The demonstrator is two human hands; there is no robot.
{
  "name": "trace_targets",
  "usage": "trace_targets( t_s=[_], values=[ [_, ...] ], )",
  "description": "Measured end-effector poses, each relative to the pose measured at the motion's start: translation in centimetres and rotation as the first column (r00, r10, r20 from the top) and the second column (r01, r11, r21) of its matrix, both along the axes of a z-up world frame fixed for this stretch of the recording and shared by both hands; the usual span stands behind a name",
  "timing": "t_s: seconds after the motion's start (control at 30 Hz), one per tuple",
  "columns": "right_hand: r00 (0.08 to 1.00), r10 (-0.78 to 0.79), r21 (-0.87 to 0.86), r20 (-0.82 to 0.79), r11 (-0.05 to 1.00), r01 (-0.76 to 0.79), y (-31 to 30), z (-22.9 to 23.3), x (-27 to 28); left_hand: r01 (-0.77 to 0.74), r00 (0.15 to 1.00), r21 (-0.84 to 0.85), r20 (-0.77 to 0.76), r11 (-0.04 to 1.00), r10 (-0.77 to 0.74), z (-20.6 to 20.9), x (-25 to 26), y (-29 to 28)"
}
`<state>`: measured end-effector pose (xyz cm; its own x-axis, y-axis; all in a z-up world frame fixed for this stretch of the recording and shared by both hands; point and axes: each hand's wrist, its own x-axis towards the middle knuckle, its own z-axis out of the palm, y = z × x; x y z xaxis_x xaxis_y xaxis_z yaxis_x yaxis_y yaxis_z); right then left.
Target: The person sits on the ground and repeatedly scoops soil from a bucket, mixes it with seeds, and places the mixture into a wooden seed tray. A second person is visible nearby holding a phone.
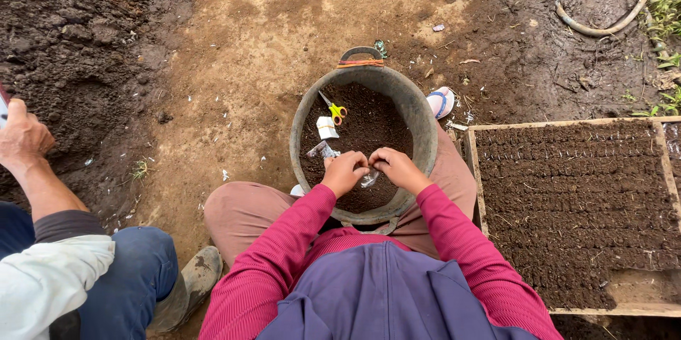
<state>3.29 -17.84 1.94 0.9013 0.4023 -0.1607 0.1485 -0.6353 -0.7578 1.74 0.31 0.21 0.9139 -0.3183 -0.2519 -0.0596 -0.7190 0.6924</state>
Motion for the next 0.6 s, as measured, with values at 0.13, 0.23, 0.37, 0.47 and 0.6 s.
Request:
trace_targets(
  t_s=[0.13,0.23,0.37,0.47,0.6],
  values=[
    [0.968,0.179,-0.098,-0.176,0.975,-0.198,-0.4,-0.5,0.4,0.016,1.0,-0.094,0.025,0.995,-0.014,-2.1,0.6,0.2],
    [0.958,0.286,-0.484,-0.009,0.837,-0.255,-0.2,-1.0,0.5,0.196,0.978,0.237,0.021,0.952,-0.207,-0.4,-0.3,-0.1],
    [0.863,0.426,-0.694,0.27,0.707,-0.131,0.8,-3.0,-0.2,0.032,0.933,0.506,0.295,0.862,-0.208,-4.0,0.3,0.0],
    [0.65,0.414,-0.497,0.637,0.865,-0.064,2.8,-3.3,-1.6,-0.074,0.94,0.432,0.331,0.899,-0.081,0.7,0.0,-0.1],
    [0.925,0.378,-0.573,0.041,0.767,-0.288,3.1,-4.1,1.0,-0.095,0.985,0.295,0.166,0.951,0.047,-4.1,0.5,1.4]
  ],
)
